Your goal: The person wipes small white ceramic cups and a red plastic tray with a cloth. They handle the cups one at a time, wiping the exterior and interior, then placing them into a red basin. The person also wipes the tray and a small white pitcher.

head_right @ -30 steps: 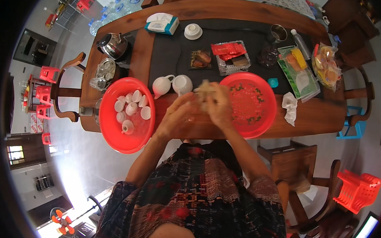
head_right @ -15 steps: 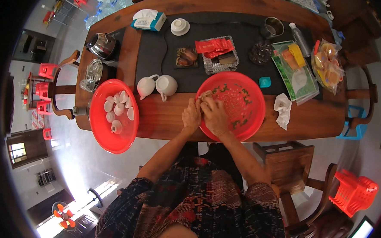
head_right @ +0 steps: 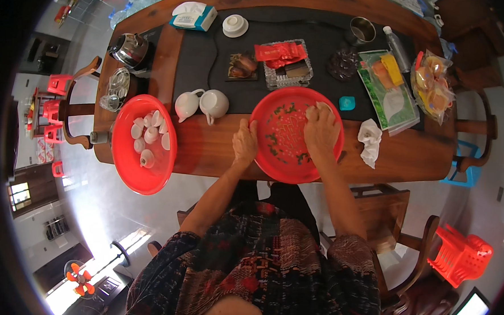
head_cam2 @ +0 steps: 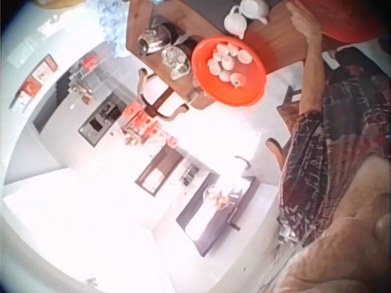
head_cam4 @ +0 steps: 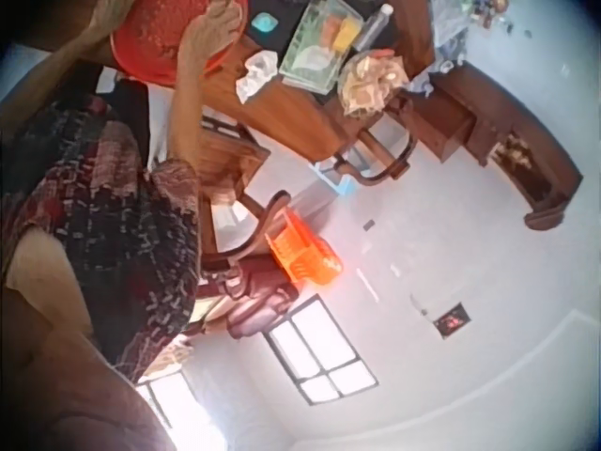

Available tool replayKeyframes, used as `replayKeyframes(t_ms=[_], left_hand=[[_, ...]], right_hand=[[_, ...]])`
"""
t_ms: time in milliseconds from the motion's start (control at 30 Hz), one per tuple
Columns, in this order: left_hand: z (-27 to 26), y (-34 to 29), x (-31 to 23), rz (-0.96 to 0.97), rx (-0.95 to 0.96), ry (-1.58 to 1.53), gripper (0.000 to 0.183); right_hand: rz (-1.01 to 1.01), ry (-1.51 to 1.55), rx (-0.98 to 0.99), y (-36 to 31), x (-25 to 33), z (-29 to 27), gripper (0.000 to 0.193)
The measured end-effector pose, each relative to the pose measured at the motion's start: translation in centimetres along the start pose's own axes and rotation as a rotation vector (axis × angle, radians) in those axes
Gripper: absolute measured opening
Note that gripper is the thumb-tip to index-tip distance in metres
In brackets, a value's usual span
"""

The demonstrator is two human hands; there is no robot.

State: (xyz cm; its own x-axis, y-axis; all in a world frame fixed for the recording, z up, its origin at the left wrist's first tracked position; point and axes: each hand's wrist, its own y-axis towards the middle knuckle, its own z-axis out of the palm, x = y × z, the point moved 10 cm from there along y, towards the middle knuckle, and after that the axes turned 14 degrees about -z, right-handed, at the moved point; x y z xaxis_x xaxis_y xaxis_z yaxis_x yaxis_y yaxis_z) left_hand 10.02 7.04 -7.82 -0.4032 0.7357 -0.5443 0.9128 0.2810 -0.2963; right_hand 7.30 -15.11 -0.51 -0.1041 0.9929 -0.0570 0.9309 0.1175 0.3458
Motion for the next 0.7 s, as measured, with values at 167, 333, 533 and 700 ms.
replayKeyframes(t_ms=[167,333,533,700], left_hand=[[0.0,0.1,0.4,-0.029,0.005,-0.051,0.031],[-0.1,-0.1,-0.3,0.029,0.038,0.032,0.030],[-0.3,-0.3,-0.8,0.098,0.102,0.013,0.029],[-0.6,0.8,-0.3,0.222,0.114,-0.274,0.033]], right_hand=[[0.081,0.235,0.320,-5.7,0.4,-2.4,0.030],[0.027,0.174,0.064,-5.7,0.3,-2.6,0.038],[-0.040,0.314,0.016,1.9,1.9,0.7,0.041],[-0.287,0.422,0.042,2.5,10.6,0.9,0.040]])
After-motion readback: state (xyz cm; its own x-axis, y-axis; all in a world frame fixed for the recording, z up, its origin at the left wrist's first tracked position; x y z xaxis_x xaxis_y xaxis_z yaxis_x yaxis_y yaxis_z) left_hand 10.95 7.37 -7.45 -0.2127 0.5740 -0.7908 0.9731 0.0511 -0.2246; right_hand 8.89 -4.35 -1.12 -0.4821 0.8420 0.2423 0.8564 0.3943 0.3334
